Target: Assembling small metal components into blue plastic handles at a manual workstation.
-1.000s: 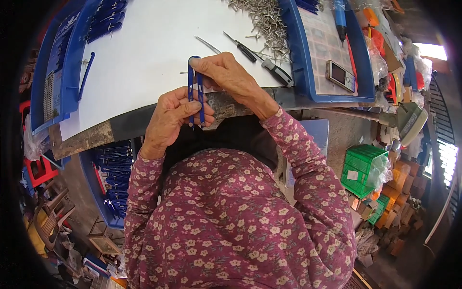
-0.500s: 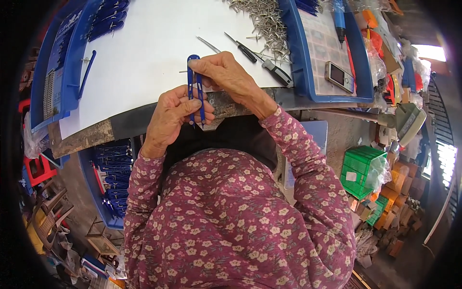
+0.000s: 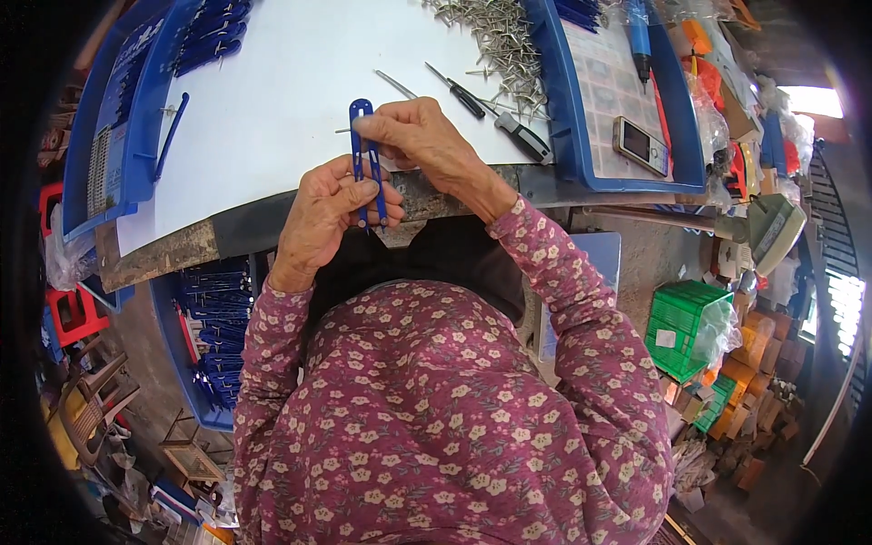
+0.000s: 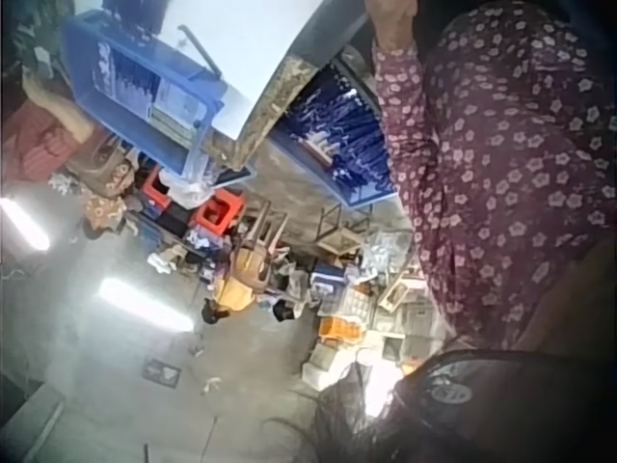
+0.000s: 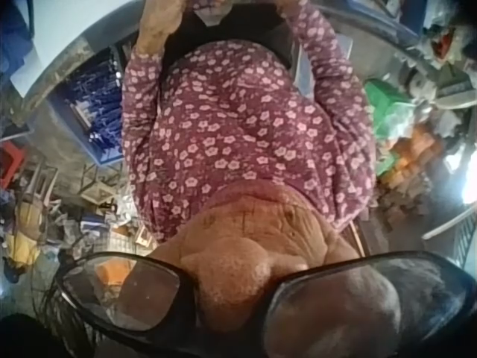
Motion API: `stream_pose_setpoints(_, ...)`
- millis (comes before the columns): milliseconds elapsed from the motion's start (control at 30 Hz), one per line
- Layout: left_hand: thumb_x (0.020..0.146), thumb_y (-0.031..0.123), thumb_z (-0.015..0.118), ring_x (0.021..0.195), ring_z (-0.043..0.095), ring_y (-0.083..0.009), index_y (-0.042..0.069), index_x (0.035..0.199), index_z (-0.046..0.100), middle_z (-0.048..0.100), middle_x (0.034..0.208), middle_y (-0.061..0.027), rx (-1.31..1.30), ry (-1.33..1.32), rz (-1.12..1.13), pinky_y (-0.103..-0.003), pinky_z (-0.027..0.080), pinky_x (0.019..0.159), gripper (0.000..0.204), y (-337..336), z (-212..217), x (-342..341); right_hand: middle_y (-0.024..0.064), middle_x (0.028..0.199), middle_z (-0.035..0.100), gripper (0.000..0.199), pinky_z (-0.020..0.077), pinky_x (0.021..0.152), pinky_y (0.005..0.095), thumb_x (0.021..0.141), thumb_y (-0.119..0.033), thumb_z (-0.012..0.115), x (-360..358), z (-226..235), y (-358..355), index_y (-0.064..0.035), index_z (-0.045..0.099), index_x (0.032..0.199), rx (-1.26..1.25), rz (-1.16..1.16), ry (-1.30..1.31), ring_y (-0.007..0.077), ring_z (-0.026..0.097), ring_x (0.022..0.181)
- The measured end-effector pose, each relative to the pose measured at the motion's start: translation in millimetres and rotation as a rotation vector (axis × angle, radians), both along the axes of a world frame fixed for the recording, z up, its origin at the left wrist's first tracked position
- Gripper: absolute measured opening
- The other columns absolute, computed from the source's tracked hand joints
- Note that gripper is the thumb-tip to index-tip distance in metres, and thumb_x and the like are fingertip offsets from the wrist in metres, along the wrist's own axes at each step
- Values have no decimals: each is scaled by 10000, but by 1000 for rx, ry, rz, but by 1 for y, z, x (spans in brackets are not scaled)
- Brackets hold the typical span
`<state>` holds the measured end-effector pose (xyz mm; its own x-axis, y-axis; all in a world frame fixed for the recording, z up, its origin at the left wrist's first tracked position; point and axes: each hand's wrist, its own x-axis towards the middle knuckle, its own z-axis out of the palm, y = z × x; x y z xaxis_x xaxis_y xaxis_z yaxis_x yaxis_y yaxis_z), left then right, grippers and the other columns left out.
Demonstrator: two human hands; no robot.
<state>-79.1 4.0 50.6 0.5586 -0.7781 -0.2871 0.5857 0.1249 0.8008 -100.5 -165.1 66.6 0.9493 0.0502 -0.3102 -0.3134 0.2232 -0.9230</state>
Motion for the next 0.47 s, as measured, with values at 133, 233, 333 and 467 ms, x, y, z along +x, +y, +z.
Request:
stream_pose_setpoints(133, 858, 147, 521, 687, 634, -181, -20, 994, 511, 618, 806, -121, -10, -14, 18, -252, 526, 624, 215, -1, 0, 1, -29, 589, 505, 192, 300, 438, 171, 759, -197, 657, -1, -5, 8, -11, 609, 766, -19, -74, -3, 24, 406, 494)
stream_pose_setpoints(233, 868, 130, 489, 668, 626, -163, -24, 1014, 504, 613, 787, -107, -18, -21, 52, -231, 519, 605, 213, -3, 0, 1, -14, 612, 528, 176, 329, 455, 175, 767, -167, 643, -6, -1, 8, 4, 604, 785, -94, -6, -86, 34, 438, 521)
stream_pose_setpoints(333, 872, 148, 489, 665, 622, -157, -19, 1025, 499, 611, 790, -102, -45, -29, 68, -231, 520, 608, 227, -3, 0, 2, 5, 643, 560, 165, 346, 466, 182, 774, -149, 633, -8, 1, 9, 9, 600, 806, -114, -39, -142, 39, 458, 541)
stream_pose_setpoints(467, 873, 209, 511, 684, 619, -149, -3, 1051, 488, 608, 808, -95, -70, -65, 66, -237, 520, 626, 278, -3, 2, 8, 23, 660, 579, 171, 360, 479, 187, 771, -153, 638, -2, 1, 7, 8, 601, 816, -119, -42, -153, 45, 469, 547)
